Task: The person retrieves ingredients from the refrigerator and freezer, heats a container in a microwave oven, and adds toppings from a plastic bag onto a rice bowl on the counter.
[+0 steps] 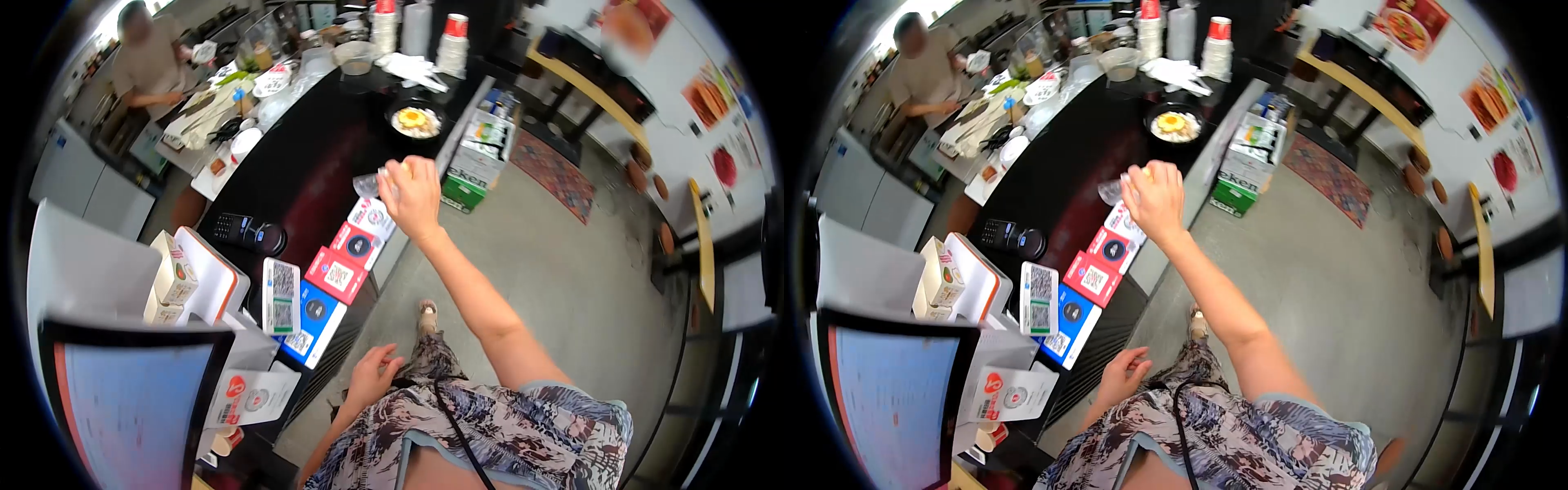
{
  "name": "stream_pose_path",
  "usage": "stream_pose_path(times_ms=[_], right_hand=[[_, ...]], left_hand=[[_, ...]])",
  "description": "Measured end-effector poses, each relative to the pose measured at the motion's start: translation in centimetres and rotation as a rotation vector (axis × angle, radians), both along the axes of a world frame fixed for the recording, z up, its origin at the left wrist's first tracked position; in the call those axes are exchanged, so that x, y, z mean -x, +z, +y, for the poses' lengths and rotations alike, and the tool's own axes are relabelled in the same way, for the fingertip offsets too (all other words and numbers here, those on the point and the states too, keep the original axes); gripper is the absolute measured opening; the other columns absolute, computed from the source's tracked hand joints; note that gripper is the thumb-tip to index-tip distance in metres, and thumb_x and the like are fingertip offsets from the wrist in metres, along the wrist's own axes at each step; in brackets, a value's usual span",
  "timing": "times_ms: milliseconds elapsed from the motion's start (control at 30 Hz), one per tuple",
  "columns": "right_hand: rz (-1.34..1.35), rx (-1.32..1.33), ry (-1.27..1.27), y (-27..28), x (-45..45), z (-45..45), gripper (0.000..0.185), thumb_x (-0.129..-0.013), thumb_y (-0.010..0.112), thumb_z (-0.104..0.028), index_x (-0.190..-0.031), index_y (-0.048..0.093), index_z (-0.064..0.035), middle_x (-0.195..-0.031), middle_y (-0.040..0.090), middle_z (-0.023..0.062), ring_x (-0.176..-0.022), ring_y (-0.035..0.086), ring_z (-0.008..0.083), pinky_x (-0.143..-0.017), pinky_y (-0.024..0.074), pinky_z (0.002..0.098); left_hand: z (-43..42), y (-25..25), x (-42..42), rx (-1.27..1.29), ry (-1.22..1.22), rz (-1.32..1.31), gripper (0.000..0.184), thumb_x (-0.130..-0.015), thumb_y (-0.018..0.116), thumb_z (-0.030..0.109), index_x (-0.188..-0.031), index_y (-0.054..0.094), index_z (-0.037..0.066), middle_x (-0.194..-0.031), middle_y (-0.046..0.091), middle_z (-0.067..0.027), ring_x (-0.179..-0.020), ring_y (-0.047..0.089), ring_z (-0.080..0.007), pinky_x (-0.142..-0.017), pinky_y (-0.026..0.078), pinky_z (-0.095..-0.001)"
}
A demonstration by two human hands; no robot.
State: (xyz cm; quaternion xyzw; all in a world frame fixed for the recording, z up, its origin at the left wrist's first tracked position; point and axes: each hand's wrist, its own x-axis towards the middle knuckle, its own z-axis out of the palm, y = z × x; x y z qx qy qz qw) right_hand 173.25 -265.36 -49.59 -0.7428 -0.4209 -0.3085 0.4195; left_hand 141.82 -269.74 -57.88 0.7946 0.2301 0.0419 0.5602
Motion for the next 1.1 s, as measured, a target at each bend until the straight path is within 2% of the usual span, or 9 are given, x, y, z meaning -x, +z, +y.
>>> stream_pose_path(times_ms=[100, 200, 533, 600, 667, 733, 833, 1067, 1100], right_hand=[[0.037, 0.361, 0.277, -12.4, -6.9, 2.9, 0.016, -0.080, 0.069, -0.016, -0.091, 0.059, -0.0100, -0.095, 0.053, 0.0107, -0.089, 0.051, 0.0304, -0.075, 0.0436, 0.0415], [0.079, 0.258, 0.331, -7.5, -7.7, 4.2, 0.027, -0.080, 0.067, -0.013, -0.106, 0.063, -0.0080, -0.111, 0.057, 0.0143, -0.102, 0.054, 0.0329, -0.085, 0.0450, 0.0423], [0.220, 0.395, 0.628, -11.7, -12.2, 5.6, 0.048, -0.081, 0.061, 0.000, -0.127, 0.058, -0.0083, -0.134, 0.051, 0.0210, -0.119, 0.051, 0.0384, -0.102, 0.0401, 0.0468], [0.255, 0.402, 0.645, -10.3, -13.8, 6.2, 0.038, -0.087, 0.060, -0.006, -0.125, 0.057, -0.0049, -0.127, 0.056, 0.0214, -0.114, 0.056, 0.0346, -0.097, 0.0439, 0.0424], [1.175, 0.325, 0.578, -7.1, -14.3, 6.7, 0.031, -0.093, 0.058, -0.016, -0.121, 0.056, -0.0015, -0.116, 0.062, 0.0222, -0.107, 0.061, 0.0311, -0.091, 0.0472, 0.0362], [1.032, 0.223, 0.570, -8.6, -14.3, 6.8, 0.030, -0.098, 0.053, -0.026, -0.110, 0.059, 0.0006, -0.097, 0.067, 0.0169, -0.090, 0.065, 0.0231, -0.080, 0.0493, 0.0313], [1.336, 0.312, 0.694, -7.8, -16.1, 6.5, 0.035, -0.102, 0.045, -0.030, -0.096, 0.063, 0.0003, -0.079, 0.064, 0.0036, -0.073, 0.055, 0.0091, -0.066, 0.0462, 0.0288], [1.656, 0.539, 0.724, -1.7, -20.3, 6.3, 0.034, -0.101, 0.050, -0.029, -0.113, 0.062, -0.0002, -0.103, 0.066, 0.0057, -0.087, 0.062, 0.0105, -0.076, 0.0509, 0.0267], [1.276, 0.557, 0.740, -1.3, -20.7, 5.9, 0.029, -0.098, 0.056, -0.026, -0.110, 0.063, 0.0000, -0.097, 0.066, 0.0047, -0.081, 0.061, 0.0096, -0.068, 0.0506, 0.0260]], left_hand=[[0.1, 1.1, -6.4, -0.032, 0.095, 0.050, 0.035, -0.090, 0.068, 0.022, -0.115, 0.062, 0.000, -0.105, 0.065, -0.0167, -0.087, 0.067, -0.0263, -0.076, 0.053, -0.0348], [1.0, 2.8, -10.6, 0.034, 0.240, 0.072, 0.034, -0.089, 0.068, 0.022, -0.115, 0.062, 0.001, -0.103, 0.065, -0.0159, -0.086, 0.067, -0.0256, -0.075, 0.053, -0.0341], [6.3, 4.1, -19.9, 0.046, 0.460, 0.070, 0.028, -0.092, 0.064, 0.015, -0.116, 0.063, 0.000, -0.102, 0.067, -0.0129, -0.092, 0.066, -0.0209, -0.083, 0.051, -0.0306], [9.1, 2.7, -21.6, -0.109, 0.411, 0.013, 0.032, -0.093, 0.063, 0.014, -0.122, 0.061, 0.000, -0.109, 0.065, -0.0123, -0.096, 0.065, -0.0201, -0.083, 0.051, -0.0290], [12.8, 2.4, -26.3, 0.073, 0.593, -0.169, 0.038, -0.093, 0.063, 0.012, -0.129, 0.056, 0.001, -0.118, 0.061, -0.0099, -0.100, 0.063, -0.0176, -0.084, 0.051, -0.0276], [14.1, 2.9, -28.8, 0.165, 0.619, -0.286, 0.047, -0.091, 0.066, 0.012, -0.134, 0.051, 0.002, -0.124, 0.056, -0.0085, -0.100, 0.062, -0.0145, -0.084, 0.051, -0.0271], [17.2, 3.2, -32.1, 0.195, 0.426, -0.178, 0.050, -0.088, 0.071, 0.013, -0.133, 0.052, 0.001, -0.121, 0.059, -0.0073, -0.099, 0.061, -0.0127, -0.086, 0.051, -0.0281], [17.1, 2.4, -35.2, 0.465, 0.537, -0.333, 0.043, -0.084, 0.073, 0.010, -0.122, 0.057, 0.000, -0.107, 0.067, -0.0078, -0.094, 0.063, -0.0119, -0.081, 0.051, -0.0261], [17.1, 2.7, -35.7, 0.460, 0.569, -0.370, 0.042, -0.084, 0.073, 0.009, -0.121, 0.056, -0.001, -0.106, 0.067, -0.0074, -0.094, 0.063, -0.0116, -0.081, 0.051, -0.0254]])
